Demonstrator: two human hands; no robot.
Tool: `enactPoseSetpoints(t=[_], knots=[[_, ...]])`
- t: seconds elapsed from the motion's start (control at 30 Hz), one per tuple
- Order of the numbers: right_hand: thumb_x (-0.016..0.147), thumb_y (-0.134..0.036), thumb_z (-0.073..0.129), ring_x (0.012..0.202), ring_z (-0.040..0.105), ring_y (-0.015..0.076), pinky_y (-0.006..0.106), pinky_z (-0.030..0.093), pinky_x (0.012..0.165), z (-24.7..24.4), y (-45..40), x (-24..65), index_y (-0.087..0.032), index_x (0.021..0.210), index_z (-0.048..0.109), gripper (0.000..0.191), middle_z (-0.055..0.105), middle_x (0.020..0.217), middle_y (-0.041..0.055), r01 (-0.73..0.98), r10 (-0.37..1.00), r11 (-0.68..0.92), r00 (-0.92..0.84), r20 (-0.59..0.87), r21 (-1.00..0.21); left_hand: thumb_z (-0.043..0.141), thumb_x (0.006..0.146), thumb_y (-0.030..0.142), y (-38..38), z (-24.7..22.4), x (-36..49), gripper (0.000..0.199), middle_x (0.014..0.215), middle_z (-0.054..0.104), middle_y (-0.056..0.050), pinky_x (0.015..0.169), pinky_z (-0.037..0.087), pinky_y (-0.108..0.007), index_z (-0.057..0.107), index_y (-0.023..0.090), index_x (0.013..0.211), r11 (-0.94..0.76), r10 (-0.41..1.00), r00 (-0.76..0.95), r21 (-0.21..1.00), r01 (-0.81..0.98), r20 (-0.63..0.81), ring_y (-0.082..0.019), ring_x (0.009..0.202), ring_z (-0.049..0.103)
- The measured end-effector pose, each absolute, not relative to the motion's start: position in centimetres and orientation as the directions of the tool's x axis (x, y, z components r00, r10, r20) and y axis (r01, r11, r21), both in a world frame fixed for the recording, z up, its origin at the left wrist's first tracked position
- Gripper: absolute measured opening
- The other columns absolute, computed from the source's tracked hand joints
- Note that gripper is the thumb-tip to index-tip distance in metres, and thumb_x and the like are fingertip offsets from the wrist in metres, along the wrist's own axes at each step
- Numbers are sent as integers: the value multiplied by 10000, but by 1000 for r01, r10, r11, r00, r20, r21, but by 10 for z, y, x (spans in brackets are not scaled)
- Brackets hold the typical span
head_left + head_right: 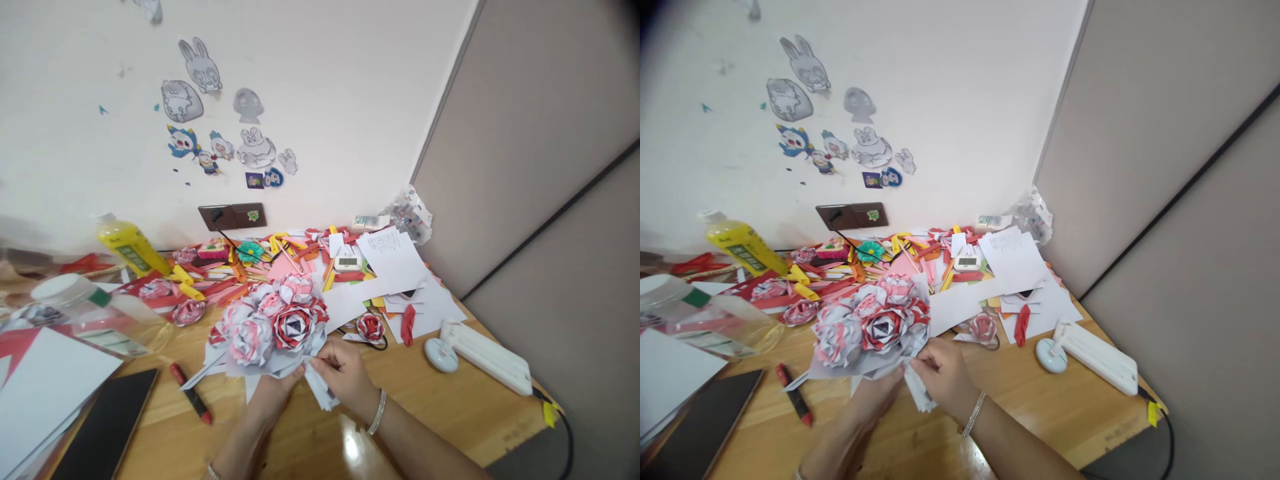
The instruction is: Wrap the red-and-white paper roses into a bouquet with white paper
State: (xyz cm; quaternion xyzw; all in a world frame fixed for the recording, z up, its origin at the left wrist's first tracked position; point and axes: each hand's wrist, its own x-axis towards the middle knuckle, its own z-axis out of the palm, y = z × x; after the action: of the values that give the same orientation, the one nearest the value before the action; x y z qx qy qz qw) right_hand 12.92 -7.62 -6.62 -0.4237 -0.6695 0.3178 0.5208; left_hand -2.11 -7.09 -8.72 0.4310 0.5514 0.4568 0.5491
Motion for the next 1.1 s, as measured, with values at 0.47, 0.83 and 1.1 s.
enactPoseSetpoints(t=[0.47,0.83,1.1], knots=[[804,-212,482,534,418,109,221,322,512,-79,-78,116,-191,546,413,268,440,563,-30,419,887,377,93,451,-826,353,799,449,-79,-75,-1,396,603,658,-69,603,438,-322,567,192,588,-77,997,37,891,448,68,-237,613,589],[810,-195,496,530,434,111,221,330,513,-85,-79,115,-189,548,444,267,460,555,-25,383,844,459,95,528,-802,400,765,452,-73,-72,-7,373,607,663,-66,632,443,-313,579,179,585,-75,990,139,925,372,24,-248,660,602],[808,-169,490,602,468,129,229,375,573,-74,-71,120,-186,590,504,218,495,606,-10,353,864,481,-35,502,-803,531,710,490,-62,-73,-11,353,549,594,3,570,429,-260,565,170,563,-2,990,141,978,208,-28,-169,576,529]])
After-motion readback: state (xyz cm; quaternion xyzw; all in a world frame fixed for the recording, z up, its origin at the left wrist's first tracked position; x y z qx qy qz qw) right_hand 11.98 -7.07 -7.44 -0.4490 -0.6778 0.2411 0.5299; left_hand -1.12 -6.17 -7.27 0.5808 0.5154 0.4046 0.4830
